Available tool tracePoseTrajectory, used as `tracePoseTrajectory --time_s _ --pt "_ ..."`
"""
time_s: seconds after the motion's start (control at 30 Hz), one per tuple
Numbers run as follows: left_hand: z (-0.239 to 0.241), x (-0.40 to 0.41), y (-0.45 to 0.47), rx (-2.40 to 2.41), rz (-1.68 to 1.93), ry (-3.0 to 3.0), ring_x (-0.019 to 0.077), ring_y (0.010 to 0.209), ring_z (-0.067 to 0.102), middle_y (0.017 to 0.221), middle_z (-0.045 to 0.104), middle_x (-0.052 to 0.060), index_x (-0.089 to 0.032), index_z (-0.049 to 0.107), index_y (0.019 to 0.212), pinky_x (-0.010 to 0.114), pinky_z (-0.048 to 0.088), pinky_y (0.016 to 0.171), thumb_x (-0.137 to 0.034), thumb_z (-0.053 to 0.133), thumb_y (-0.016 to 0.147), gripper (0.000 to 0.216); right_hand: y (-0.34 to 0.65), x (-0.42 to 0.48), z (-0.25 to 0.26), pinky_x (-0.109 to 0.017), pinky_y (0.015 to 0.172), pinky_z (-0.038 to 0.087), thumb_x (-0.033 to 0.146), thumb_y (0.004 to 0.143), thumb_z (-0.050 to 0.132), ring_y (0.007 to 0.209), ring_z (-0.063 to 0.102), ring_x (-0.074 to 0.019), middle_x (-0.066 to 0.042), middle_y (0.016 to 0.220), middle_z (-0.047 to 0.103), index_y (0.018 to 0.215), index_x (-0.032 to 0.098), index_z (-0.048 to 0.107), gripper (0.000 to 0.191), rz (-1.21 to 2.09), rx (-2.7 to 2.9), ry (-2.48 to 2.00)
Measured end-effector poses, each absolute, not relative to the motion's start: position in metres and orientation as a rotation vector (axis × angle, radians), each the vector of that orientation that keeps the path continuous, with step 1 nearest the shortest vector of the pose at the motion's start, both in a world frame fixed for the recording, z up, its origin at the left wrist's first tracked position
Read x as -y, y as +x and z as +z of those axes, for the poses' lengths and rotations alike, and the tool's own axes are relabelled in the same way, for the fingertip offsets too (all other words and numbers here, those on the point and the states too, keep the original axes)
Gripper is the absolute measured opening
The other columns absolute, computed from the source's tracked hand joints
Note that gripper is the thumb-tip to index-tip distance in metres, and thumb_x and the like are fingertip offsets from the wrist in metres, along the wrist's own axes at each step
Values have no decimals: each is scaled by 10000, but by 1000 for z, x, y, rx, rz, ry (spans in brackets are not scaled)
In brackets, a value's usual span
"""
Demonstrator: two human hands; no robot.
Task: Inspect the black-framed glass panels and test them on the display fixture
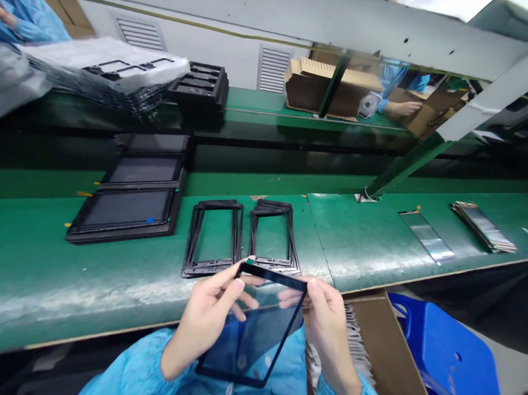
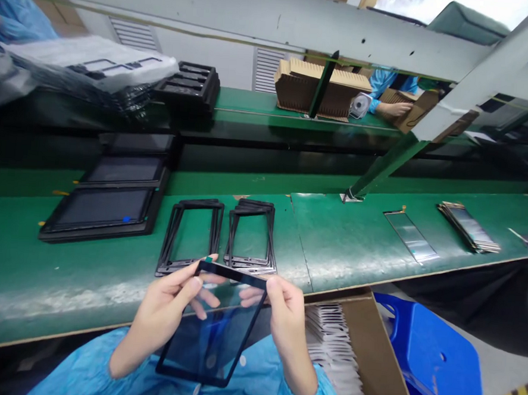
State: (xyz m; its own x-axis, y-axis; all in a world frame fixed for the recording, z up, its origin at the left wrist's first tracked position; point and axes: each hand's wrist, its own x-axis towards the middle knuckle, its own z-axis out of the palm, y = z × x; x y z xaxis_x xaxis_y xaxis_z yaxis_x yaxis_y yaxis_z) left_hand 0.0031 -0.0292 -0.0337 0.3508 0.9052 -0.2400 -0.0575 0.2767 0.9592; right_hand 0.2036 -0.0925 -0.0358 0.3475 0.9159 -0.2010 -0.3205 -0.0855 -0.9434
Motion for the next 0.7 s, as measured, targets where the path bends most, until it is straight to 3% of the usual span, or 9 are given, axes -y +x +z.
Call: tracePoseTrajectory --time_s 0.27,0.4,0.47,0.57,0.7 --pt "-37 36 4 -1001 872 1109 226 659 777 1028 835 153 -161 692 1411 298 638 509 -519 657 985 558 208 91 -27 -254 595 629 477 1000 643 560 779 -190 -57 677 830 832 194 800 365 991 866 -1340" --pt "-26 26 -3 -972 799 1424 274 1110 766 1374 744 101 -301 593 1528 355 648 903 -371 689 971 569 207 87 -24 -245 596 607 417 1008 614 562 768 -179 -48 669 825 787 194 792 361 1014 1050 -1366" --pt "-18 20 -5 -891 589 1674 283 1183 732 1397 732 56 -360 563 1549 367 593 1008 -275 745 906 673 201 82 -20 -241 580 591 373 936 709 553 757 -179 -36 648 815 755 192 807 274 1086 1125 -1346" --pt "-13 16 -4 -774 276 1785 249 934 783 1120 826 29 -347 552 1554 345 612 892 -226 703 903 679 200 73 -16 -253 570 599 364 835 805 586 764 -192 -25 703 826 784 200 819 172 1165 1134 -1308" --pt "-18 18 -7 -909 379 1405 204 754 770 1041 820 63 -259 516 1503 268 597 618 -314 612 975 539 236 76 -27 -315 937 603 457 987 637 1038 779 -210 -65 1128 841 1067 244 814 288 904 945 -1434"
